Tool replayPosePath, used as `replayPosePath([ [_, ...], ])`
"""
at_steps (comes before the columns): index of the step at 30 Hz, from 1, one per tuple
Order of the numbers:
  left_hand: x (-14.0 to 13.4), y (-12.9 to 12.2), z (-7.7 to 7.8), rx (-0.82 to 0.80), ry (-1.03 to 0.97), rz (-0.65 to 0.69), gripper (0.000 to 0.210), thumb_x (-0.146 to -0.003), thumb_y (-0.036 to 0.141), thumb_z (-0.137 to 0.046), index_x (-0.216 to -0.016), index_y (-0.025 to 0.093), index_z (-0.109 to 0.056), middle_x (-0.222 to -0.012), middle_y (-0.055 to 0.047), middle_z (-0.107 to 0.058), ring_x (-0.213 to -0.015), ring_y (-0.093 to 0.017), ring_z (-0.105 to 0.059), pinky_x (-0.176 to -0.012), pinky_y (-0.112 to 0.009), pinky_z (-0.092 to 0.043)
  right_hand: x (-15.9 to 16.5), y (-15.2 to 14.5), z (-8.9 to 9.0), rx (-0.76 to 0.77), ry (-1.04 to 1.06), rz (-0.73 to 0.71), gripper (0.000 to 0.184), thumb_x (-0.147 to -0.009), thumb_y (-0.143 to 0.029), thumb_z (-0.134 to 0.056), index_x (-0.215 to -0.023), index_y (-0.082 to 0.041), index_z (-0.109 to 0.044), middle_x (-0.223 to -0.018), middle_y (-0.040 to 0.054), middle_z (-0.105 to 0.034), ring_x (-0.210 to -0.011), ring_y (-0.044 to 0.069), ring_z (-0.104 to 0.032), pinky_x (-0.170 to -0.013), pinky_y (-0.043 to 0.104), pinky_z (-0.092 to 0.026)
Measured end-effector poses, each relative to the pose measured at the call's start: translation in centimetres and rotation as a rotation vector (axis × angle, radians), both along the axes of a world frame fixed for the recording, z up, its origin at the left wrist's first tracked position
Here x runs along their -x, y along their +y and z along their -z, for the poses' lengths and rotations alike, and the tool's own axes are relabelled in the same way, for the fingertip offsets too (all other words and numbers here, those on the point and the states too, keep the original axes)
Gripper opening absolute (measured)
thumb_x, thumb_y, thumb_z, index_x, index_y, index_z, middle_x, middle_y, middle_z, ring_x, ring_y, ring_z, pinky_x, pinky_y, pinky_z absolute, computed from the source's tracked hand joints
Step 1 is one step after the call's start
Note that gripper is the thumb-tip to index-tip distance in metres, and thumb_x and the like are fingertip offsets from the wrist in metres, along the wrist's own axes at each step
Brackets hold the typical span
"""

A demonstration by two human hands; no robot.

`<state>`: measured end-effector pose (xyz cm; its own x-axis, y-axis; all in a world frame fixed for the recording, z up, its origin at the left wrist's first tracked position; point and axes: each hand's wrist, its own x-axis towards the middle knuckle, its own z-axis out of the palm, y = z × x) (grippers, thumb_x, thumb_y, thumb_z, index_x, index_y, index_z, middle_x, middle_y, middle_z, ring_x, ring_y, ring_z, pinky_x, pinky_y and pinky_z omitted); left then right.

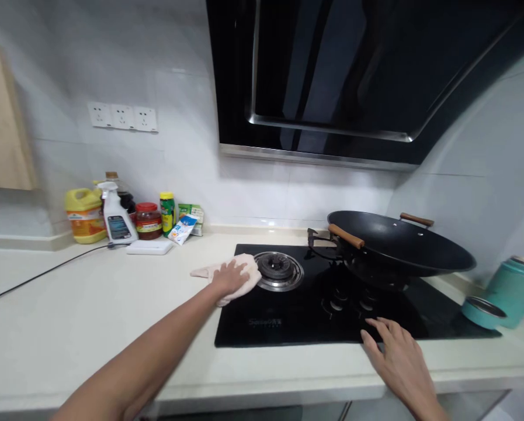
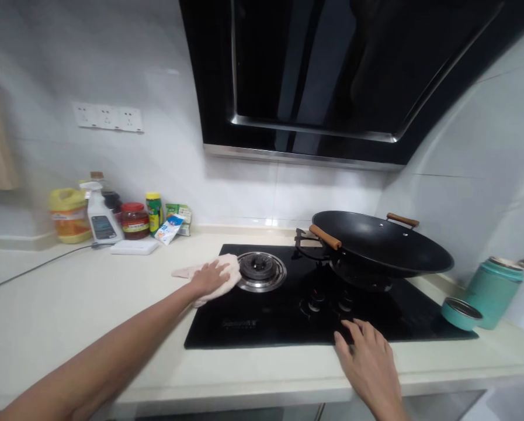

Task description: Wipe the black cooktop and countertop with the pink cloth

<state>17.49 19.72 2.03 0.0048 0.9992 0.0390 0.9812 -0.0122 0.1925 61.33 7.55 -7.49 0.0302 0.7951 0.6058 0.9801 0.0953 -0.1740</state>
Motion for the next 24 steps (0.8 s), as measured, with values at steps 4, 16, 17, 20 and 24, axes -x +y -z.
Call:
replayPosePath([
  [4, 0.2, 5.4, -0.6, -0.051, 0.024, -0.055, 0.051, -0.098, 0.045, -0.06, -0.144, 0.023, -0.052, -0.152, -0.012, -0.049, -0.132, -0.032, -0.053, -0.108, -0.058, -0.045, 0.0, 0.0, -0.1, -0.008, 0.004, 0.0, 0.046, -0.096, -0.054, -0.043, -0.12, -0.023, -0.068, -0.126, 0.0119, -0.064, -0.121, 0.034, -0.056, -0.1, 0.052, -0.047],
  [16, -5.2, 20.5, -0.9, -0.049, 0.105, -0.114, 0.041, -0.097, 0.039, -0.064, -0.132, 0.018, -0.059, -0.133, -0.011, -0.062, -0.113, -0.025, -0.064, -0.094, -0.048, -0.057, -1.2, 0.4, 0.3, -0.014, 0.018, -0.009, 0.041, -0.09, -0.06, -0.05, -0.115, -0.034, -0.068, -0.125, 0.0072, -0.067, -0.118, 0.037, -0.059, -0.088, 0.056, -0.052],
  [17, -6.6, 21.4, -0.9, -0.039, 0.108, -0.097, 0.041, -0.097, 0.039, -0.064, -0.132, 0.018, -0.059, -0.133, -0.011, -0.062, -0.112, -0.025, -0.064, -0.094, -0.048, -0.057, -1.4, 0.4, 0.3, -0.005, 0.015, -0.012, 0.04, -0.09, -0.06, -0.052, -0.116, -0.035, -0.068, -0.126, 0.0068, -0.067, -0.119, 0.038, -0.059, -0.087, 0.057, -0.053],
  [20, -11.0, 23.5, -0.8, -0.011, 0.113, -0.038, 0.04, -0.097, 0.039, -0.064, -0.132, 0.018, -0.06, -0.132, -0.011, -0.062, -0.112, -0.025, -0.065, -0.093, -0.047, -0.057, -1.8, 0.5, 0.4, 0.011, 0.01, -0.028, 0.04, -0.088, -0.06, -0.055, -0.118, -0.037, -0.068, -0.127, 0.0061, -0.067, -0.119, 0.038, -0.059, -0.085, 0.056, -0.054],
  [24, -15.5, 24.2, -0.8, 0.01, 0.134, 0.01, 0.04, -0.097, 0.038, -0.064, -0.131, 0.018, -0.06, -0.132, -0.01, -0.062, -0.111, -0.024, -0.065, -0.093, -0.047, -0.057, -1.5, 0.4, 0.0, -0.005, 0.022, -0.029, 0.04, -0.089, -0.061, -0.055, -0.116, -0.036, -0.069, -0.126, 0.0069, -0.068, -0.119, 0.038, -0.06, -0.085, 0.056, -0.054],
])
